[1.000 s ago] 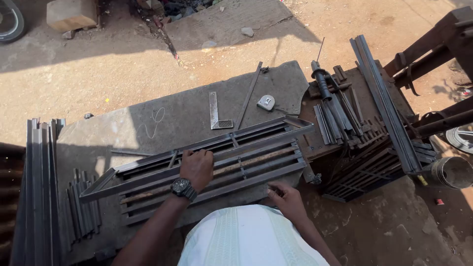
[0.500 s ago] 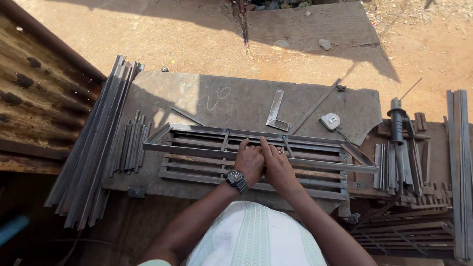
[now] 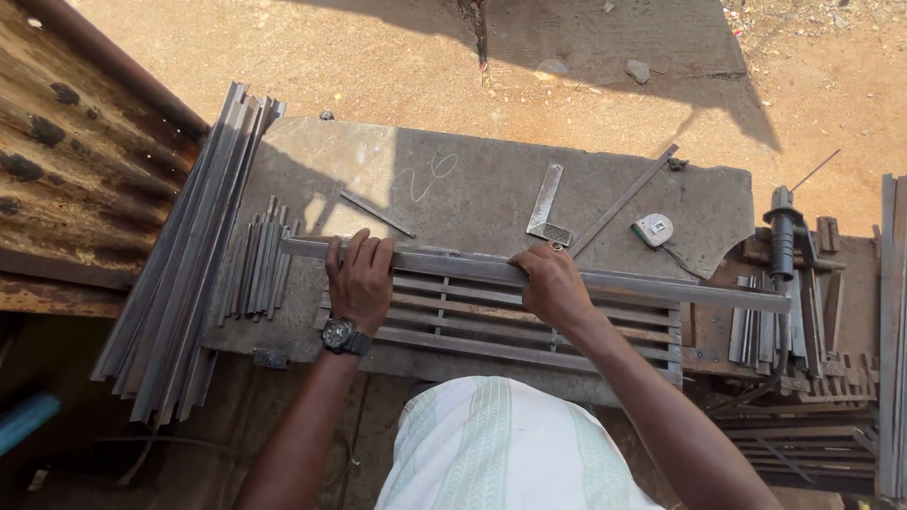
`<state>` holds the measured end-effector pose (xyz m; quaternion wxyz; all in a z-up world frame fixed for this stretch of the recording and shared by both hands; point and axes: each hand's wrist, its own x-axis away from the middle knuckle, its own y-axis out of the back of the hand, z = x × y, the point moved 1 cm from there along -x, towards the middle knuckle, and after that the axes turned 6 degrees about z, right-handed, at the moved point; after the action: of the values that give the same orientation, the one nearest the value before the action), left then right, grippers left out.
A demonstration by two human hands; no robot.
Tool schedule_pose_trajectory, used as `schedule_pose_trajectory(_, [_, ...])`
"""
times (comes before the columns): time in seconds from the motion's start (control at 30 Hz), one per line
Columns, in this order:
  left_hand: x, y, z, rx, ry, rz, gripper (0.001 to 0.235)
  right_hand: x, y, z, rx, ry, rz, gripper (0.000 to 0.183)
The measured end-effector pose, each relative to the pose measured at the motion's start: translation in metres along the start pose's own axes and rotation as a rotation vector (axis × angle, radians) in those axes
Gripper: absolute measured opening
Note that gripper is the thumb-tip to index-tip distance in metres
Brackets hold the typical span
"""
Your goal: Fabricate a metal grate by measuring and welding metal bars together.
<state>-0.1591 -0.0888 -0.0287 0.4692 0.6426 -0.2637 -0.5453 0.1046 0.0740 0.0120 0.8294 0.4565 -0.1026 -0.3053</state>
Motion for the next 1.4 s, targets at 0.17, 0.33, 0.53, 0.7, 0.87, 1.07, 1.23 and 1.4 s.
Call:
schedule_pose_trajectory(0.17, [-0.004,0.053,-0.006,0.081,-0.152,0.018,0.032,0.015,0.049,0.027,0.011,-0.038,0.103,0.036])
schedule_pose_trajectory(0.33, [0.004,0.069,-0.014,0.225,-0.278,-0.060,0.031,0.024,0.061,0.029,-0.136,-0.292,0.290,0.049])
schedule_pose_trajectory(0.53, [-0.010,0.047,-0.011,0.155,-0.355,-0.001,0.032,0.021,0.021,-0.016,-0.169,-0.319,0.227,0.030])
schedule_pose_trajectory(0.7, [-0.039,0.017,-0.006,0.142,-0.352,0.056,0.031,0.045,0.021,-0.025,-0.040,0.022,-0.175,0.034])
schedule_pose_trajectory(0.87, [-0.064,-0.032,0.001,0.108,-0.386,0.103,0.029,0.141,-0.021,-0.108,0.012,-0.166,-0.248,0.032])
schedule_pose_trajectory(1.07, [-0.085,-0.106,0.014,0.017,-0.389,0.385,0.025,0.165,-0.080,-0.179,0.234,-0.351,-0.065,0.047])
schedule_pose_trajectory(1.23, [-0.092,-0.139,0.021,-0.022,-0.390,0.608,0.024,0.177,-0.094,-0.188,0.221,-0.467,0.113,0.025])
schedule_pose_trajectory(1.4, [-0.091,-0.157,0.024,-0.137,-0.381,0.859,0.020,0.183,-0.084,-0.162,0.150,-0.449,0.138,0.031])
